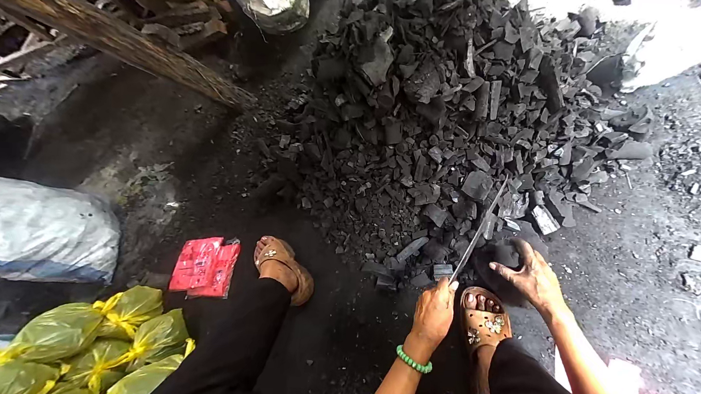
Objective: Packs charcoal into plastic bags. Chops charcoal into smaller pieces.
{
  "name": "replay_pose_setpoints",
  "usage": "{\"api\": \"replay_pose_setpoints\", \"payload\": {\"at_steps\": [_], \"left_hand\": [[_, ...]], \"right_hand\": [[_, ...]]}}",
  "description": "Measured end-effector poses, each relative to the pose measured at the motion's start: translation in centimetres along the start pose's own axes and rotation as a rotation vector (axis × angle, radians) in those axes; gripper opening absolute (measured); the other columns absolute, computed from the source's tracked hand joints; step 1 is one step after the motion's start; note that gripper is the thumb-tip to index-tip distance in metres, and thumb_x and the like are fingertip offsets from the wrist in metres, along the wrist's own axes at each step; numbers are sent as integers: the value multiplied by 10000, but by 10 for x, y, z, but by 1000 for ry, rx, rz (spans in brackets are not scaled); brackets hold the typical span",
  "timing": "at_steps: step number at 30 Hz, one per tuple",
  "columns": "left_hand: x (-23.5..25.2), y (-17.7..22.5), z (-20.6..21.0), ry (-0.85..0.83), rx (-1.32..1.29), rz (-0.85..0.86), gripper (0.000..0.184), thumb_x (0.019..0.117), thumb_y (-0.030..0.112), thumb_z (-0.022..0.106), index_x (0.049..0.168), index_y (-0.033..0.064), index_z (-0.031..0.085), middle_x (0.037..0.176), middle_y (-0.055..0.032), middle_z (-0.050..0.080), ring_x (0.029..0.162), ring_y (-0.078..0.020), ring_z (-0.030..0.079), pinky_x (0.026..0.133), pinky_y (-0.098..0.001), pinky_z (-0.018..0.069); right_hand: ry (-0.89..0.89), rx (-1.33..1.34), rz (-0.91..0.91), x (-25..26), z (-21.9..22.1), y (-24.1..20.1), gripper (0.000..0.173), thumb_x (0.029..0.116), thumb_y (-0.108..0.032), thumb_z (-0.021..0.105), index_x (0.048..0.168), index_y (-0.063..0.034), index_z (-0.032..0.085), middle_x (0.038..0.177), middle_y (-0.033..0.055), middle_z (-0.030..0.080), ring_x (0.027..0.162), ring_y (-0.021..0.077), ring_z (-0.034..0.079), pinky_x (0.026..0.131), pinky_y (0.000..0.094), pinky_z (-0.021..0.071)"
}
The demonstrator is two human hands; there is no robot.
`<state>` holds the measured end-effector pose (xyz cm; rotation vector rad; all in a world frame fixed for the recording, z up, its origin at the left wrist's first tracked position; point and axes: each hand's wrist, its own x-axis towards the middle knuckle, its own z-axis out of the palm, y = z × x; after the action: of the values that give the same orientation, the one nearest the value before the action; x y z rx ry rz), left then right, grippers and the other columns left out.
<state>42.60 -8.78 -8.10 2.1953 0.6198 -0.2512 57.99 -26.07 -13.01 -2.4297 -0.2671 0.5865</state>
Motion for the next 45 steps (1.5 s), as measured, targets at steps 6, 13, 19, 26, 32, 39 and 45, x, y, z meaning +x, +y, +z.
{"api": "replay_pose_setpoints", "payload": {"at_steps": [6,13,19,26,32,39,45], "left_hand": [[-8,12,13,-58,-44,15,371,1103,213,419,1125,-79,647,885,-220,672,870,-349,680,833,-497,535],[0,85,-10,508,-320,564,305,1064,210,498,948,-38,631,635,-75,551,531,-130,541,528,-259,486],[11,50,25,27,-1,170,377,1104,251,438,1177,-58,642,871,-226,698,824,-357,712,786,-492,575],[25,11,22,-319,-9,-146,419,1123,242,362,1250,-65,617,1107,-258,678,1090,-363,659,997,-508,489],[7,2,9,-6,-94,-45,387,1107,232,427,1138,-78,656,870,-213,669,841,-322,667,827,-491,532],[-8,-57,8,332,-292,-274,373,1117,210,384,1089,-66,633,679,-66,525,557,-158,508,584,-347,484],[-13,-72,17,346,-409,-445,370,1125,200,356,1059,-58,613,649,-41,485,510,-128,464,534,-305,457]], "right_hand": [[59,56,13,-4,-3,2,900,780,-236,920,1493,-10,420,1323,363,557,1125,543,619,927,705,488],[152,231,-120,-7,2,17,739,757,-21,877,1405,27,525,1353,341,525,1088,475,631,898,626,530],[128,188,-136,-5,-2,22,747,782,-50,882,1436,5,525,1334,310,570,1120,454,640,954,620,519],[72,243,-137,-1,-2,33,814,765,-114,899,1468,-28,499,1385,291,562,1110,432,647,944,620,512],[99,217,34,8,17,-9,724,853,-245,846,1451,-35,496,1445,362,435,1198,545,562,929,701,494],[157,245,-130,9,27,-24,598,840,17,761,1402,-80,583,1484,364,375,1223,565,520,894,707,486],[-97,343,-496,12,23,-69,807,813,-20,795,1534,-53,434,1520,260,452,1372,404,493,1107,576,443]]}}
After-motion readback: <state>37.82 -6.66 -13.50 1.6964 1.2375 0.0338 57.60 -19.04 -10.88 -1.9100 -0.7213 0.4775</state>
